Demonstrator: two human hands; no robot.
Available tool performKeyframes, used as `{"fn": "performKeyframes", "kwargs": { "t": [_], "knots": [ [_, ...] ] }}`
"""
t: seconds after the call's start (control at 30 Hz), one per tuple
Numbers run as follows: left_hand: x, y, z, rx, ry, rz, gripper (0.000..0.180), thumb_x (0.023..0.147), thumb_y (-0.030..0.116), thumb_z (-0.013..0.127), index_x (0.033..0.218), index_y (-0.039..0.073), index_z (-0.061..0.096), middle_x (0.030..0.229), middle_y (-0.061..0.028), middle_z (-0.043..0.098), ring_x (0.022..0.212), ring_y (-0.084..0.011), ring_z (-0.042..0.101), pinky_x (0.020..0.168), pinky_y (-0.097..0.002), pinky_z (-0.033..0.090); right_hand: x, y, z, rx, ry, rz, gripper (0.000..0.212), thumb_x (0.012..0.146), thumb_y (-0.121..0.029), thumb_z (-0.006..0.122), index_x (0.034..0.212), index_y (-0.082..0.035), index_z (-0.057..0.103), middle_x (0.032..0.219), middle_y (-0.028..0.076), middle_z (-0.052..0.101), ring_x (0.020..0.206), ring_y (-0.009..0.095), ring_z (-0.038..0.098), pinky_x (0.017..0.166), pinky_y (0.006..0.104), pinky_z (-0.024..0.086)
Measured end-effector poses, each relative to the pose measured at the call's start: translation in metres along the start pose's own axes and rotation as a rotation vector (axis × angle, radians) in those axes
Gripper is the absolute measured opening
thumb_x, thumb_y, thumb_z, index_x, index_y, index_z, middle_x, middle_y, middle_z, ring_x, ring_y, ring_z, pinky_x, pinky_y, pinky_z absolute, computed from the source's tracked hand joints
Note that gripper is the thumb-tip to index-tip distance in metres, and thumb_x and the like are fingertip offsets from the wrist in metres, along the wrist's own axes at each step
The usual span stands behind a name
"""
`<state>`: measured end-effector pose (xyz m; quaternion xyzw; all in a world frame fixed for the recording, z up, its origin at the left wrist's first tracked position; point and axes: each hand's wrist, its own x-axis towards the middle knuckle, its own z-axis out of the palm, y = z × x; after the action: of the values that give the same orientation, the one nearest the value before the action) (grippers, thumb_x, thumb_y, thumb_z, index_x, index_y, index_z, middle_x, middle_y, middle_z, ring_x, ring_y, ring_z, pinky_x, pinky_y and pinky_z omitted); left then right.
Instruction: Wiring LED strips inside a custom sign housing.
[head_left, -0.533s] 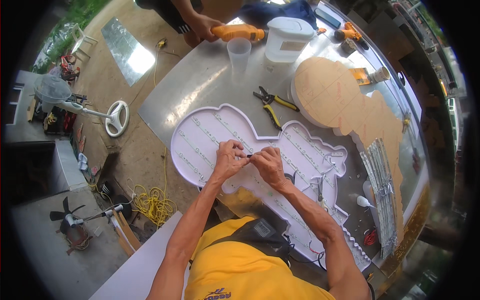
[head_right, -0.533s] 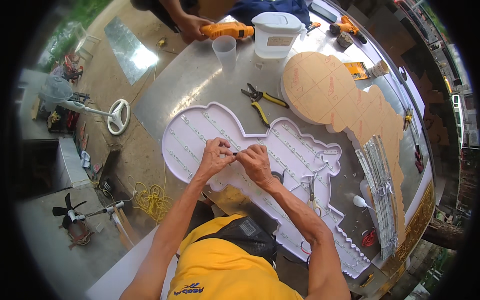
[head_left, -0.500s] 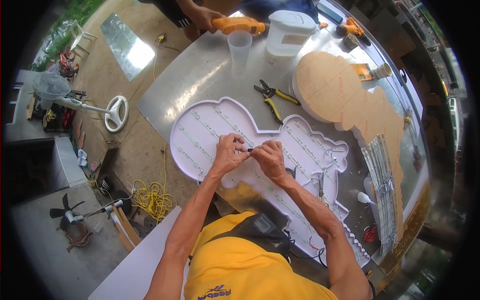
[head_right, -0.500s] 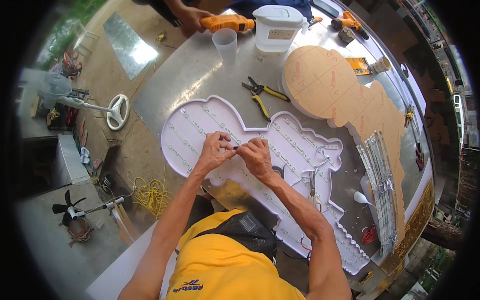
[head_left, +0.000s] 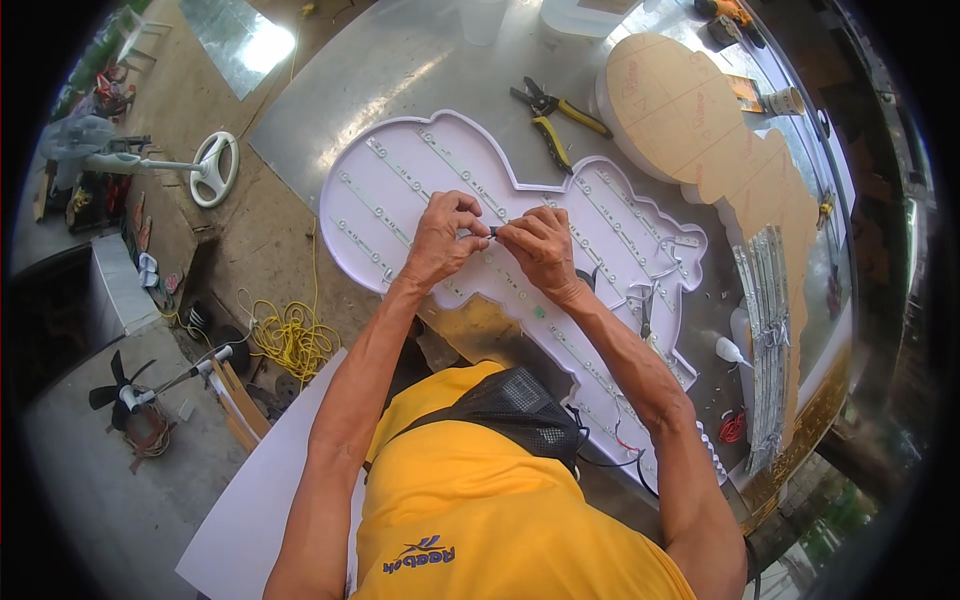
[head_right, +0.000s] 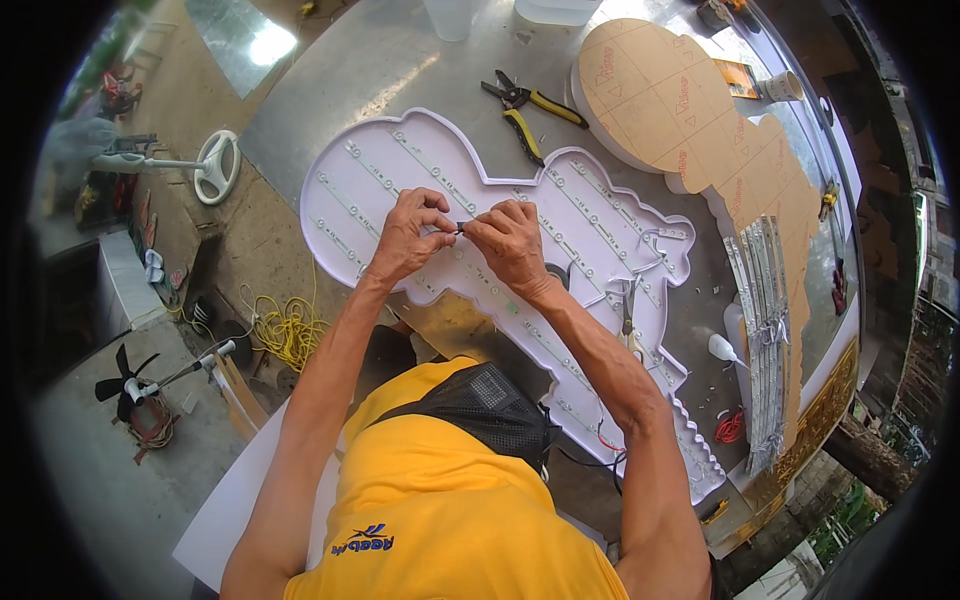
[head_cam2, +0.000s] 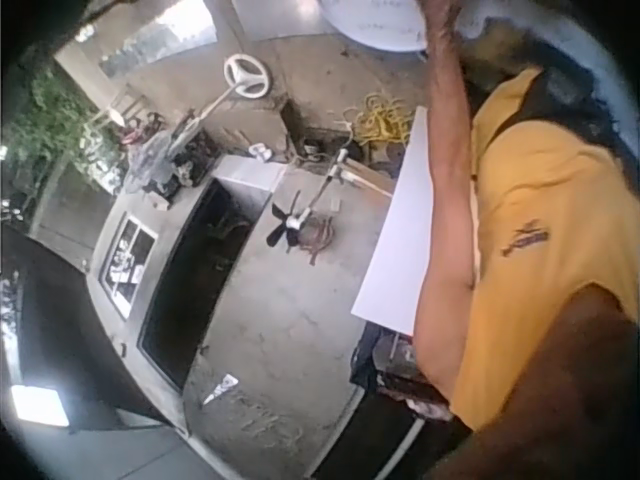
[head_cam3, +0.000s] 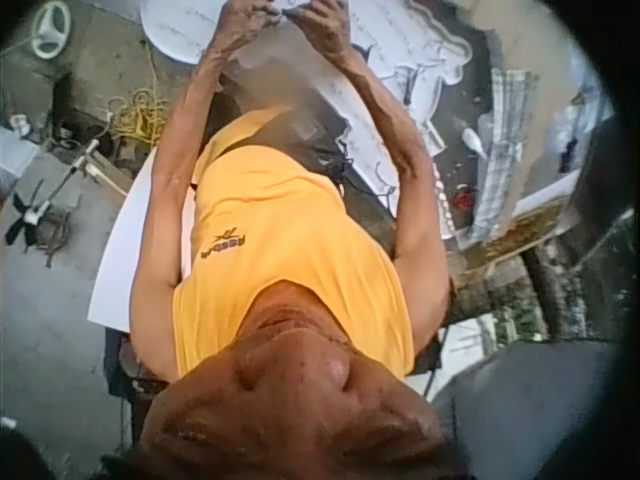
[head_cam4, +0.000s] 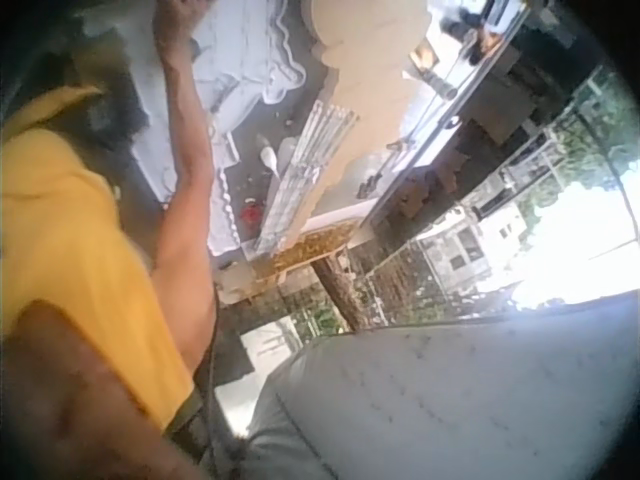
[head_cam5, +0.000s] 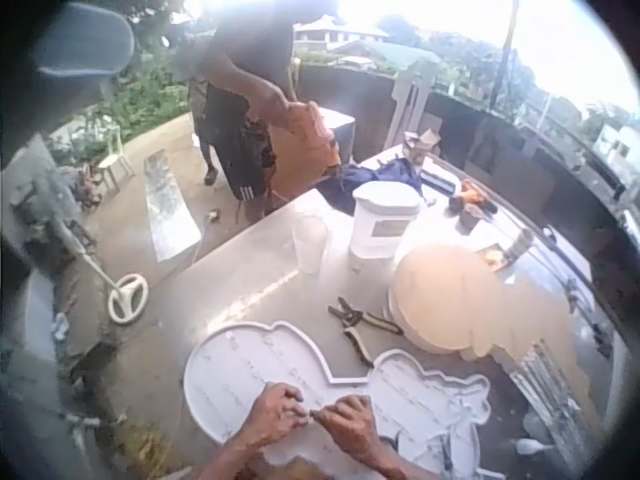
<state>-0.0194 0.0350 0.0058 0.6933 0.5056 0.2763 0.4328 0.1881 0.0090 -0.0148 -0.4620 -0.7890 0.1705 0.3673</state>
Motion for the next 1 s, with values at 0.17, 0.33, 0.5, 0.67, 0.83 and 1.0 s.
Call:
{"fn": "performKeyframes", "kwargs": {
  "t": [0.17, 0.33, 0.5, 0.67, 0.83, 1.0],
  "knots": [
    [-0.002, -0.003, 0.001, 0.049, 0.008, 0.072, 0.019, 0.066, 0.000, 0.082, 0.081, 0.004, 0.073, 0.100, -0.0024, 0.063, 0.102, -0.0230, 0.055, 0.087, -0.0339, 0.050, 0.006, -0.005, -0.002, -0.044, -0.012, -0.072, 0.018, 0.075, -0.010, 0.077, 0.091, -0.013, 0.071, 0.085, -0.002, 0.065, 0.086, 0.018, 0.059, 0.085, 0.0382, 0.040],
    [-0.003, 0.008, 0.006, 0.181, 0.105, 0.169, 0.017, 0.066, -0.004, 0.078, 0.080, 0.002, 0.069, 0.092, -0.0062, 0.063, 0.095, -0.0268, 0.056, 0.083, -0.0370, 0.048, 0.012, -0.003, -0.003, -0.201, -0.132, -0.175, 0.013, 0.077, -0.011, 0.071, 0.090, -0.011, 0.070, 0.085, 0.002, 0.062, 0.093, 0.019, 0.059, 0.086, 0.0388, 0.040],
    [-0.005, 0.008, 0.006, 0.238, 0.133, 0.233, 0.016, 0.067, -0.005, 0.076, 0.079, 0.002, 0.068, 0.092, -0.0064, 0.063, 0.093, -0.0274, 0.057, 0.082, -0.0375, 0.048, 0.020, 0.002, -0.008, -0.058, -0.230, -0.121, 0.011, 0.080, -0.014, 0.072, 0.091, -0.012, 0.071, 0.090, 0.001, 0.063, 0.097, 0.020, 0.056, 0.087, 0.0382, 0.038],
    [-0.002, 0.006, 0.003, 0.241, 0.092, 0.249, 0.016, 0.067, -0.005, 0.076, 0.078, 0.002, 0.067, 0.091, -0.0052, 0.063, 0.093, -0.0269, 0.057, 0.082, -0.0373, 0.048, 0.025, 0.010, -0.016, 0.131, -0.462, 0.098, 0.012, 0.084, -0.022, 0.075, 0.095, -0.017, 0.074, 0.088, -0.004, 0.061, 0.090, 0.019, 0.050, 0.082, 0.0365, 0.032],
    [0.000, 0.004, 0.002, 0.185, 0.055, 0.245, 0.015, 0.067, -0.005, 0.076, 0.077, 0.003, 0.069, 0.091, -0.0046, 0.064, 0.092, -0.0255, 0.057, 0.083, -0.0364, 0.048, 0.028, 0.011, -0.015, 0.131, -0.505, 0.133, 0.012, 0.083, -0.020, 0.075, 0.095, -0.019, 0.075, 0.089, -0.004, 0.061, 0.093, 0.018, 0.050, 0.084, 0.0371, 0.031],
    [0.004, 0.000, -0.008, 0.159, -0.052, 0.205, 0.016, 0.070, 0.001, 0.080, 0.084, 0.007, 0.075, 0.093, -0.0019, 0.065, 0.094, -0.0238, 0.057, 0.084, -0.0353, 0.049, 0.020, 0.001, -0.008, 0.026, -0.421, 0.146, 0.008, 0.081, -0.016, 0.075, 0.089, -0.016, 0.073, 0.087, -0.003, 0.060, 0.091, 0.020, 0.051, 0.081, 0.0376, 0.032]
  ]
}}
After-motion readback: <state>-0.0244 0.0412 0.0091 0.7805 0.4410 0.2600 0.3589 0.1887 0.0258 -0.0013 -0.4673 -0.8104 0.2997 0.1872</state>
